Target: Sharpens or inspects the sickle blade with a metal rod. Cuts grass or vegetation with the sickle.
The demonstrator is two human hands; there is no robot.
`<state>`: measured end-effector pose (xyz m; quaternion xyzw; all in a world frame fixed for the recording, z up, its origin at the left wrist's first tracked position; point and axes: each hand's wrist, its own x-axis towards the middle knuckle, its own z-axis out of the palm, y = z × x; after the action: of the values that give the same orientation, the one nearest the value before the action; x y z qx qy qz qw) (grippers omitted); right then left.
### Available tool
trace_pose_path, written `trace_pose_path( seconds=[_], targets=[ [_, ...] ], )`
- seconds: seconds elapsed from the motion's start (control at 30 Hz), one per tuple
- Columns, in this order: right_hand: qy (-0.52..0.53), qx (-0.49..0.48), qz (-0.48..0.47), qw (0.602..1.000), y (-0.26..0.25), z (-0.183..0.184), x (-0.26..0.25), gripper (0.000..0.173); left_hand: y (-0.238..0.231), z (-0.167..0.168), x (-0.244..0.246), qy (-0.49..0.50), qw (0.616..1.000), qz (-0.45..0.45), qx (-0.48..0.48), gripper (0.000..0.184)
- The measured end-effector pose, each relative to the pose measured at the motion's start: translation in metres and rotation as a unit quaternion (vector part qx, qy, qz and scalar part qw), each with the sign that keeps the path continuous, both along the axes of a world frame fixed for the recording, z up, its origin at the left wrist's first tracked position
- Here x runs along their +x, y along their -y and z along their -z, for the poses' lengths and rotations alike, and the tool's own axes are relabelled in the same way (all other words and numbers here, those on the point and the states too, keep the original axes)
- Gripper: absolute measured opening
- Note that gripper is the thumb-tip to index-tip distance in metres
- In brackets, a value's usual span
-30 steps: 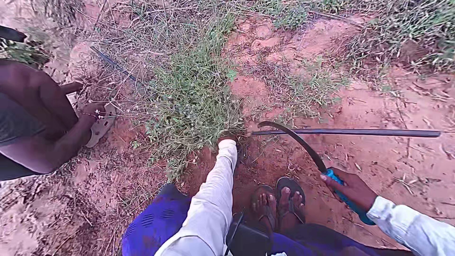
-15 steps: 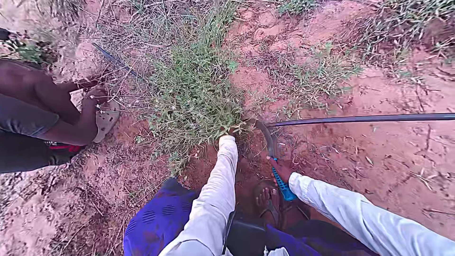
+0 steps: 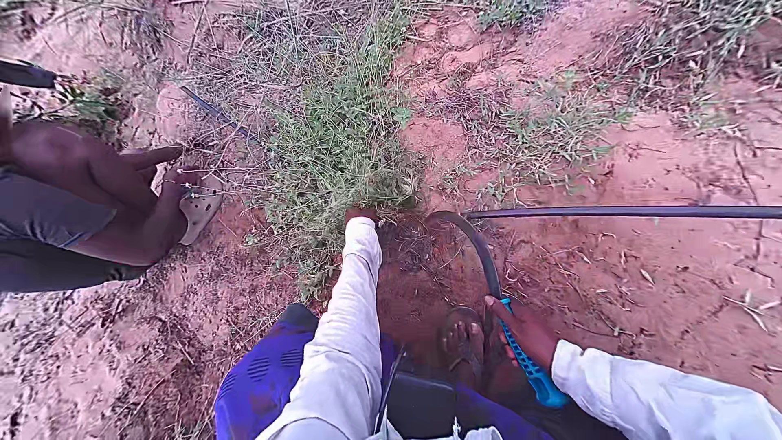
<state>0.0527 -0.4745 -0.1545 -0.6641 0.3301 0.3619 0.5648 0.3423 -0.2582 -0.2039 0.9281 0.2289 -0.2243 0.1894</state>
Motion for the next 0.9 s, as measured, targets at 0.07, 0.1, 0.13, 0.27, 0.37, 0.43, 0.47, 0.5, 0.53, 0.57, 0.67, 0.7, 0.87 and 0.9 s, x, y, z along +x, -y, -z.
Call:
trace_pose_path(
  seconds=[0.07,0.1,0.13,0.27,0.37,0.43,0.47,0.5,0.53,0.57,0.67,0.7,0.87,0.9],
  targets=[
    [0.050,-0.032,0.013,0.998,0.007,0.002,0.008,0.044,-0.032,0.003,-0.001,-0.007,1.000,-0.011,-0.021,0.079],
    [0.054,-0.041,0.008,0.998,0.009,0.002,0.015,0.045,-0.042,0.000,-0.008,-0.013,0.999,-0.016,-0.034,0.080],
    [0.047,-0.048,-0.011,0.998,0.013,0.003,0.024,0.048,-0.049,0.000,-0.013,-0.012,0.998,-0.034,-0.049,0.078],
    [0.028,-0.058,-0.048,0.997,0.002,0.026,0.040,0.052,-0.049,-0.004,-0.025,0.053,0.986,-0.134,-0.084,0.064],
    [0.047,-0.055,-0.012,0.997,-0.019,0.054,0.056,0.054,-0.037,0.009,-0.031,0.062,0.972,-0.189,-0.123,0.052],
    [0.035,-0.017,0.013,0.999,-0.036,0.064,0.071,0.055,-0.035,0.027,-0.041,0.070,0.945,-0.248,-0.203,0.052],
    [0.029,0.005,0.038,0.999,-0.046,0.068,0.075,0.054,-0.032,0.030,-0.052,0.065,0.933,-0.273,-0.226,0.055],
    [0.023,0.024,0.064,0.997,-0.055,0.070,0.078,0.053,-0.029,0.033,-0.063,0.067,0.927,-0.290,-0.227,0.060],
    [0.017,0.043,0.085,0.995,-0.064,0.072,0.080,0.052,-0.025,0.045,-0.071,0.080,0.926,-0.307,-0.202,0.065],
    [0.008,0.054,0.094,0.994,-0.072,0.072,0.079,0.051,-0.019,0.054,-0.076,0.097,0.915,-0.341,-0.193,0.068],
    [0.003,0.017,-0.038,0.999,-0.088,0.051,0.058,0.053,0.010,0.037,-0.080,0.141,0.871,-0.420,-0.213,0.068],
    [0.014,-0.009,-0.127,0.992,-0.085,0.042,0.044,0.057,0.012,0.025,-0.078,0.150,0.873,-0.417,-0.203,0.065],
    [0.060,-0.111,-0.308,0.943,-0.024,0.032,-0.013,0.069,-0.031,-0.023,-0.052,0.003,0.989,-0.137,-0.059,0.047],
    [0.075,-0.119,-0.261,0.955,-0.013,0.037,-0.015,0.063,-0.038,-0.026,-0.048,-0.028,0.996,-0.080,-0.015,0.046]
  ],
)
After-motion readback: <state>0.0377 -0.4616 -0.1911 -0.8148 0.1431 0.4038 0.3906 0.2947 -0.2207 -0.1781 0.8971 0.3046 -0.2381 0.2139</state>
